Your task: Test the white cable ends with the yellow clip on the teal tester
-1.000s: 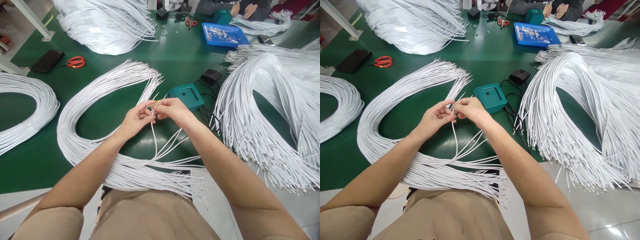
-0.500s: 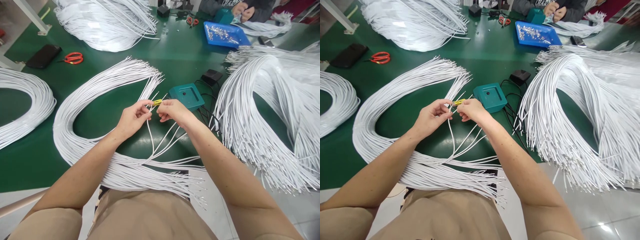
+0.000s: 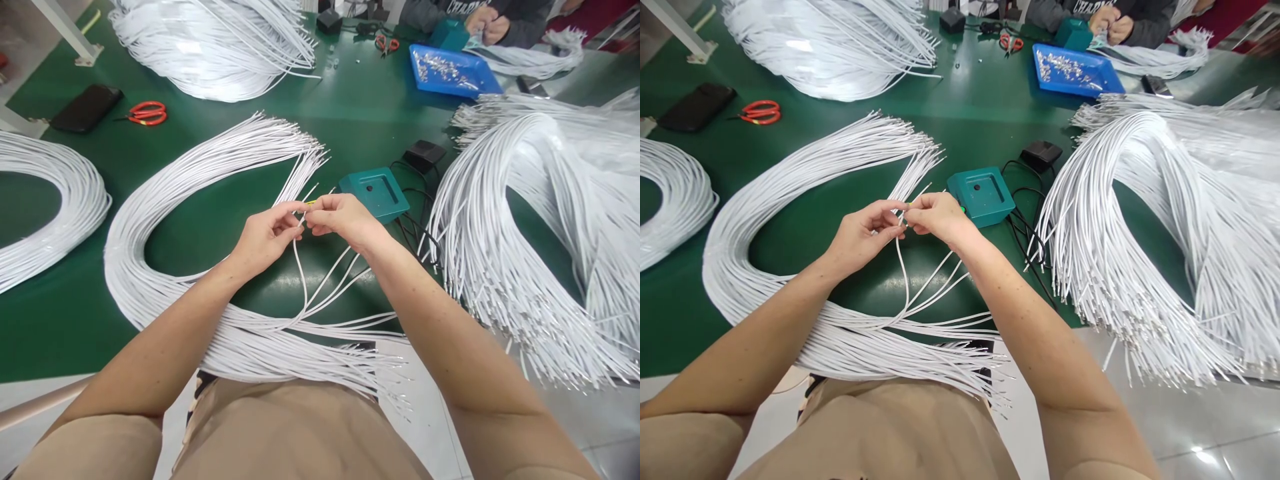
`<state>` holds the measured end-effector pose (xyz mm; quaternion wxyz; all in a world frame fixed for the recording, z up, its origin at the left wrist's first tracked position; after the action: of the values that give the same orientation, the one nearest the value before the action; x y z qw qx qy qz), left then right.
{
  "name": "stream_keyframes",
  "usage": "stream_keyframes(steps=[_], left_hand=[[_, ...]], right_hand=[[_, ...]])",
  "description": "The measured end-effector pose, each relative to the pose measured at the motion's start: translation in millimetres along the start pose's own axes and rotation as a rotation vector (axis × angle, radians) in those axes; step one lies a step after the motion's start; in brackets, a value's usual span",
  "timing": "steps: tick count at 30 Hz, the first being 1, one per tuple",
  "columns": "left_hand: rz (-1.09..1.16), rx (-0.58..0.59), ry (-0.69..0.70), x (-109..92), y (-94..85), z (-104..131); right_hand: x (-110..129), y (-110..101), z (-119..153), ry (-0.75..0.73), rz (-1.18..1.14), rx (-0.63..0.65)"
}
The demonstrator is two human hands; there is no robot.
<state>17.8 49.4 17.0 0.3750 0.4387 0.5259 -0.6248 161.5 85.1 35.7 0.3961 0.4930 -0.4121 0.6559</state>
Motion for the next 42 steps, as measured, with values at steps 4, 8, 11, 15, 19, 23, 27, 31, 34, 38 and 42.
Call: stream_keyframes(steps=[4,8,11,15,19,23,27,31,34,38,42], left_hand=[[-0.071,-0.001,0.040,-0.6,0.7,0.2],[-0.061,0.003,0.025,-1.1,1.1,-0.1],[-0.022,0.000,0.001,-0.2,-0.2,-0.8],[0.079,0.003,-0.040,1.6,-3.0,-2.2],[0.114,-0.003,-0.061,1.2,-3.9,-2.3],[0.152,0.010,-0.097,1.9,-4.2,-3.7],[0.312,0.074,-0.225,9.1,-3.1,-9.7],[0.371,0.053,-0.346,17.3,-0.5,-16.6],[0.320,-0.006,-0.365,21.6,1.1,-20.3],[0.243,-0.052,-0.346,27.0,2.2,-24.3],[0.198,-0.093,-0.338,30.2,0.7,-26.2]], right_hand=[[-5.4,1.1,-1.3,0.052,-0.061,0.025],[-11.9,5.2,-1.5,0.130,-0.214,0.058],[-16.0,7.8,-0.5,0.168,-0.287,0.094],[-18.5,4.7,2.3,0.168,-0.263,0.080],[-13.1,-1.0,3.4,0.050,-0.145,0.002],[-5.8,2.4,1.2,-0.193,0.104,0.039],[4.1,7.1,-0.1,-0.586,0.696,0.051],[4.1,10.2,-5.7,-0.780,1.224,0.123],[3.0,0.0,-15.6,-0.758,1.346,0.077],[-1.5,-9.5,-27.4,-0.662,1.379,0.142],[-1.8,-12.8,-32.3,-0.617,1.347,0.163]])
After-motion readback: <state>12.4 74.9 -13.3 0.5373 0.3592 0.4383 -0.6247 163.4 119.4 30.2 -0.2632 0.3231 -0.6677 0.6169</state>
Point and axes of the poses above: each hand's wrist, its own z-axis away from the middle knuckle, its own y-axis out of the palm, x = y × z, the point moved 5 cm from there along -z, towards the middle knuckle, and after that the axes turned 11 degrees about -y, right-handed, at the moved point
